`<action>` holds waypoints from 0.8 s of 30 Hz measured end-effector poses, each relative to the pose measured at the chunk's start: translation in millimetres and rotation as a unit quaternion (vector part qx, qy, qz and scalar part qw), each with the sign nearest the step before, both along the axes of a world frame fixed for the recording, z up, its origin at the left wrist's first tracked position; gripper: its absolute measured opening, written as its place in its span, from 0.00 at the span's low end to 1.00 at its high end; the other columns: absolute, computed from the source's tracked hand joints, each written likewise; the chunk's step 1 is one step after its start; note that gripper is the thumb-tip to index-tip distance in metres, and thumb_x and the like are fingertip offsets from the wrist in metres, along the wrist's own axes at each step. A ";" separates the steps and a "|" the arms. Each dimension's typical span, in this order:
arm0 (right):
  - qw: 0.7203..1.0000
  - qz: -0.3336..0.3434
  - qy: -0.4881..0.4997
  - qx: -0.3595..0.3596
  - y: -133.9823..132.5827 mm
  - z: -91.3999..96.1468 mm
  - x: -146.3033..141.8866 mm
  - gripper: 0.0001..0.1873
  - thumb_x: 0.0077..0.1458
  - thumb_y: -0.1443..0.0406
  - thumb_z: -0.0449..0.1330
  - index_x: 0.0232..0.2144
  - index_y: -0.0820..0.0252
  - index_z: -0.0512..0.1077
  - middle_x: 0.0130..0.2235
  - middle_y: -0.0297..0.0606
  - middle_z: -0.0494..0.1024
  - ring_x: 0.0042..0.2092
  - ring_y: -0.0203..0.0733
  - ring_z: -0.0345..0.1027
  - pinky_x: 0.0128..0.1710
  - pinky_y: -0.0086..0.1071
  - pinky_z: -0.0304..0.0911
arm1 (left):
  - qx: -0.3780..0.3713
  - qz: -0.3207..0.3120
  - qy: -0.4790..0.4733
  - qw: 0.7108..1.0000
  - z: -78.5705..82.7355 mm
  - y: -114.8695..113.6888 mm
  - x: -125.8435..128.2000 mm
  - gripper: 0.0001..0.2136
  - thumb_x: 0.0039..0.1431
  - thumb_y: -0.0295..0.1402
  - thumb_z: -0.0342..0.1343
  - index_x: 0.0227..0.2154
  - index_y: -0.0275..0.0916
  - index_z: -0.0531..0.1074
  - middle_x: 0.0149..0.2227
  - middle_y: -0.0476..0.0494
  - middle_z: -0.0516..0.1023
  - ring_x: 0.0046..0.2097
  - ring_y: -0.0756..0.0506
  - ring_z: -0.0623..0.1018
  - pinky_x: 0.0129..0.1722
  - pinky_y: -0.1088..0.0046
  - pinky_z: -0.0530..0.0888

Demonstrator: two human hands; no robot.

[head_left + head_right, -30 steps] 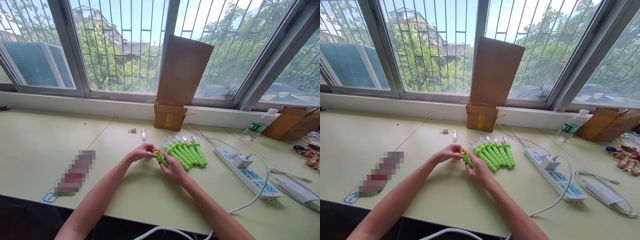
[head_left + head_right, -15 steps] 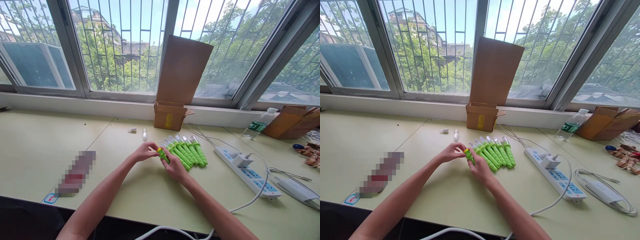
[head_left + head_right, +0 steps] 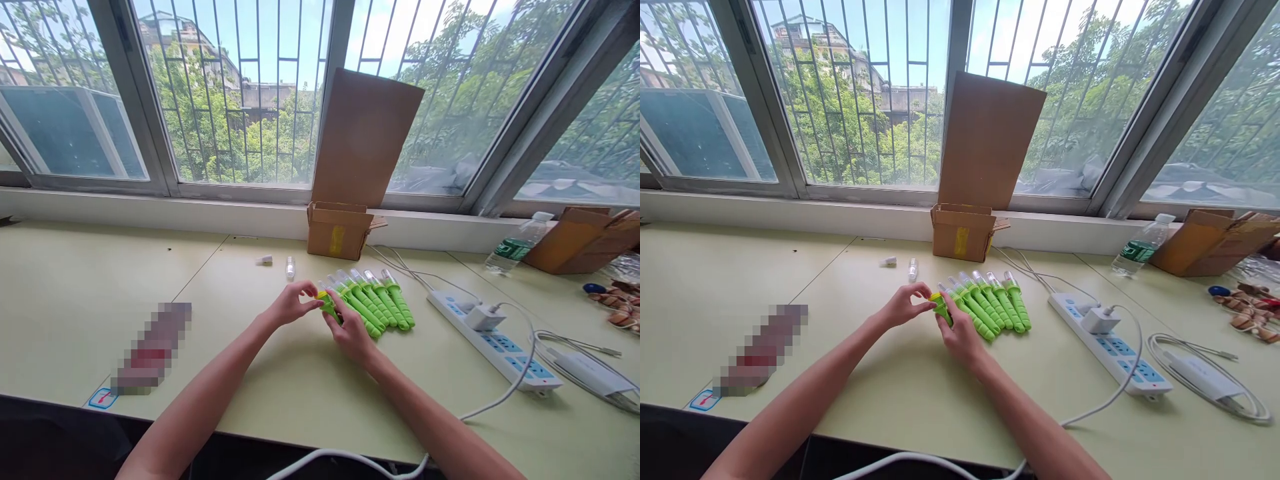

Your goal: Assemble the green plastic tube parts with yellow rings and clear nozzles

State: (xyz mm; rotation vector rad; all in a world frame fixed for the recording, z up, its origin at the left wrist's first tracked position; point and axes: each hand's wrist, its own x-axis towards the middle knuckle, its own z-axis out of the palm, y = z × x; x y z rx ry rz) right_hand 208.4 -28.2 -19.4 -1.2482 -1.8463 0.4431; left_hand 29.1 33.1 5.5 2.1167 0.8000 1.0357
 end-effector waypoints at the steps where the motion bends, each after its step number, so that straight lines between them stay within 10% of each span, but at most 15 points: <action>1: 1.000 0.002 0.013 -0.002 0.1 -1.1 0.0 0.31 0.59 0.59 0.51 0.62 0.64 0.56 0.36 0.41 0.76 0.34 0.43 0.70 0.38 0.35 0.66 | 0.004 0.002 -0.002 1.000 0.0 -0.2 0.3 0.13 0.54 0.44 0.59 0.33 0.38 0.71 0.34 0.46 0.76 0.38 0.47 0.75 0.43 0.66 0.72; 9: 0.992 0.021 0.113 -0.055 0.4 -5.3 -2.7 0.32 0.59 0.57 0.53 0.63 0.61 0.55 0.23 0.30 0.68 0.20 0.35 0.60 0.22 0.30 0.61 | 0.018 0.008 -0.019 1.000 0.7 -2.2 1.9 0.13 0.54 0.44 0.59 0.31 0.38 0.69 0.32 0.47 0.76 0.37 0.48 0.76 0.41 0.68 0.74; 24: 0.959 0.081 0.230 -0.144 3.7 -4.9 -3.3 0.34 0.58 0.55 0.54 0.63 0.55 0.51 0.30 0.31 0.70 0.22 0.32 0.63 0.20 0.29 0.62 | 0.028 0.017 -0.062 0.998 -2.9 -3.3 3.9 0.14 0.53 0.44 0.60 0.30 0.38 0.69 0.30 0.47 0.77 0.35 0.47 0.78 0.38 0.69 0.75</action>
